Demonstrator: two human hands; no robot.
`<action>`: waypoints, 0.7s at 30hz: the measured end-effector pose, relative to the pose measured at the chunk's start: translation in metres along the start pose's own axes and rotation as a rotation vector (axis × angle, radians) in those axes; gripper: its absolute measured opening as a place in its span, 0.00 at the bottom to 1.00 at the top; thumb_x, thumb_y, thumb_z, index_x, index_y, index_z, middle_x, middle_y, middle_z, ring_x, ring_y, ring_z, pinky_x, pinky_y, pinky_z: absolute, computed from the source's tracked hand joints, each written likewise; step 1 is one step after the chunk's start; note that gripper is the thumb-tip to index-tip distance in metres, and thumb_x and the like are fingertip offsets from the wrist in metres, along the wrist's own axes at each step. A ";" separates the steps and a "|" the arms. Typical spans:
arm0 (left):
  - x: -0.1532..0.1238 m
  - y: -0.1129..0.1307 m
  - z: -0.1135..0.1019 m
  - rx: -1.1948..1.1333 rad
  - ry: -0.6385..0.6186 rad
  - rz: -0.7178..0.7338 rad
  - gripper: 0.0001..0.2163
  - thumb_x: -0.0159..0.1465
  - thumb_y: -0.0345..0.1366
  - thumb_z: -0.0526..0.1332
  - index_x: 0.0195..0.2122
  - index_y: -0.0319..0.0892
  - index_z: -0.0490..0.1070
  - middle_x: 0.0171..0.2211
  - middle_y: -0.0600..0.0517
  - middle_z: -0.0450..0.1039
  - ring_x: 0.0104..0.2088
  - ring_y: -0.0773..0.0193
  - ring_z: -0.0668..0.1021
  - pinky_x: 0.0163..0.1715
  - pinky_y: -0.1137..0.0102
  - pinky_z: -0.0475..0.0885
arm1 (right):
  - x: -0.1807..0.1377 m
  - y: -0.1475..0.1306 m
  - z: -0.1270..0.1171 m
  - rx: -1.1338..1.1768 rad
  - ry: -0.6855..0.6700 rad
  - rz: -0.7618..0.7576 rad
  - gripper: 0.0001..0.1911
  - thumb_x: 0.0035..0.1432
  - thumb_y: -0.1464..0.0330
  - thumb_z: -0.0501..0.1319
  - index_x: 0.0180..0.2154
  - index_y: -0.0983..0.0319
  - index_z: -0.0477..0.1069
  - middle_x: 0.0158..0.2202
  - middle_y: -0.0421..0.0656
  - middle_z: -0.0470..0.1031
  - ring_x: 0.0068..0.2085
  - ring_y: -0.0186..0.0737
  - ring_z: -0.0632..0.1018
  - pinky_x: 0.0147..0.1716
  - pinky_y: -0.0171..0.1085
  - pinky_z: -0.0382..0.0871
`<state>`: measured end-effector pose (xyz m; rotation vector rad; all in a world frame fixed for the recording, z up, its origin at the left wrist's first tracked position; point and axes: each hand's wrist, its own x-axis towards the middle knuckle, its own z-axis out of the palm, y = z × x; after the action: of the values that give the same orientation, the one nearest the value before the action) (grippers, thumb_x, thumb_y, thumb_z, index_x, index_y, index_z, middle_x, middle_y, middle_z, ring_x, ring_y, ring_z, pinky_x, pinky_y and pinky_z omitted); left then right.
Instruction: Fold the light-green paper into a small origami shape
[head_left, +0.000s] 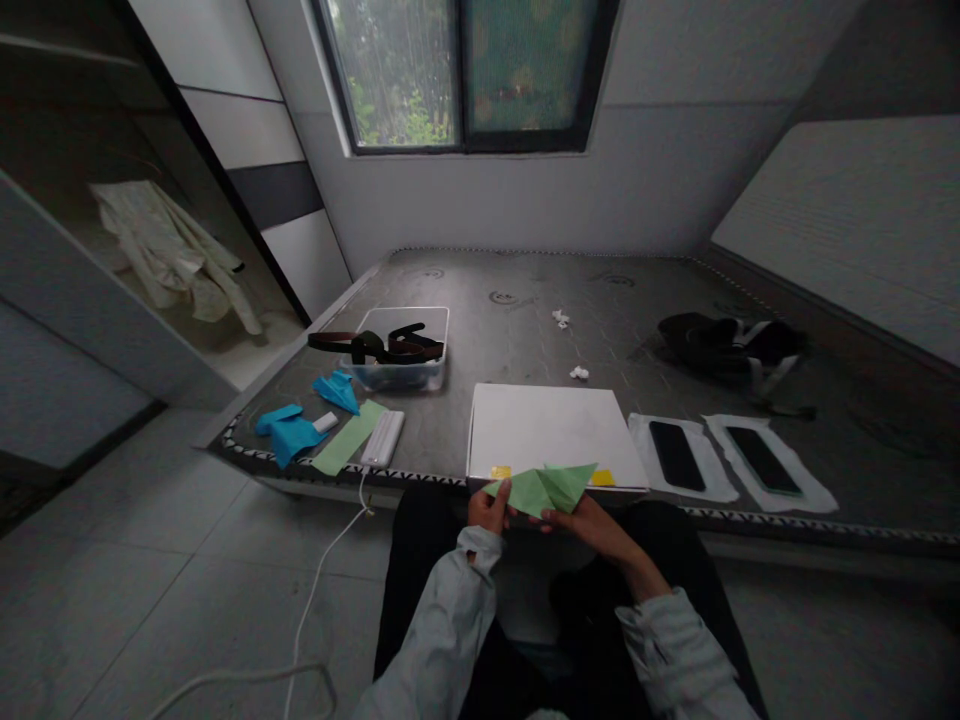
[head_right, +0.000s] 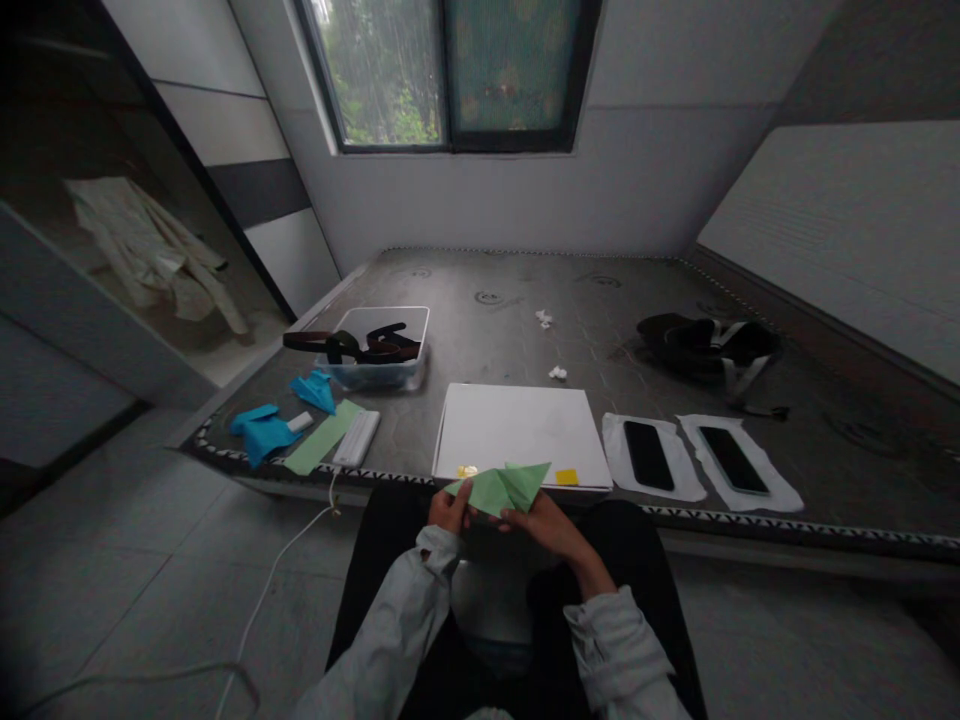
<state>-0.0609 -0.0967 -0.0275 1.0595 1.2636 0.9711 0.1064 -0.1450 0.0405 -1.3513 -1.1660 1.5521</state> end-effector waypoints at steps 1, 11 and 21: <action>0.001 0.001 -0.001 -0.020 0.018 -0.003 0.28 0.50 0.64 0.59 0.17 0.38 0.71 0.10 0.55 0.65 0.09 0.72 0.62 0.11 0.75 0.56 | 0.000 -0.001 -0.001 -0.010 0.004 -0.021 0.23 0.45 0.61 0.69 0.44 0.62 0.73 0.41 0.46 0.79 0.42 0.49 0.79 0.44 0.48 0.73; -0.002 0.010 -0.006 -0.143 0.118 0.085 0.29 0.52 0.63 0.58 0.34 0.38 0.73 0.13 0.59 0.65 0.09 0.74 0.62 0.10 0.76 0.53 | 0.010 0.009 -0.005 0.114 0.156 0.034 0.27 0.51 0.46 0.62 0.40 0.63 0.73 0.41 0.49 0.79 0.37 0.47 0.81 0.33 0.42 0.75; -0.016 0.022 -0.004 -0.270 -0.132 0.115 0.48 0.54 0.48 0.66 0.68 0.46 0.35 0.30 0.54 0.76 0.11 0.76 0.68 0.11 0.79 0.63 | 0.014 0.014 -0.010 0.011 0.262 0.005 0.25 0.48 0.46 0.63 0.33 0.62 0.70 0.26 0.43 0.78 0.28 0.42 0.79 0.26 0.38 0.74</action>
<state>-0.0658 -0.1068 -0.0018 0.9743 0.9418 1.1061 0.1143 -0.1347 0.0225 -1.4997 -0.9914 1.3351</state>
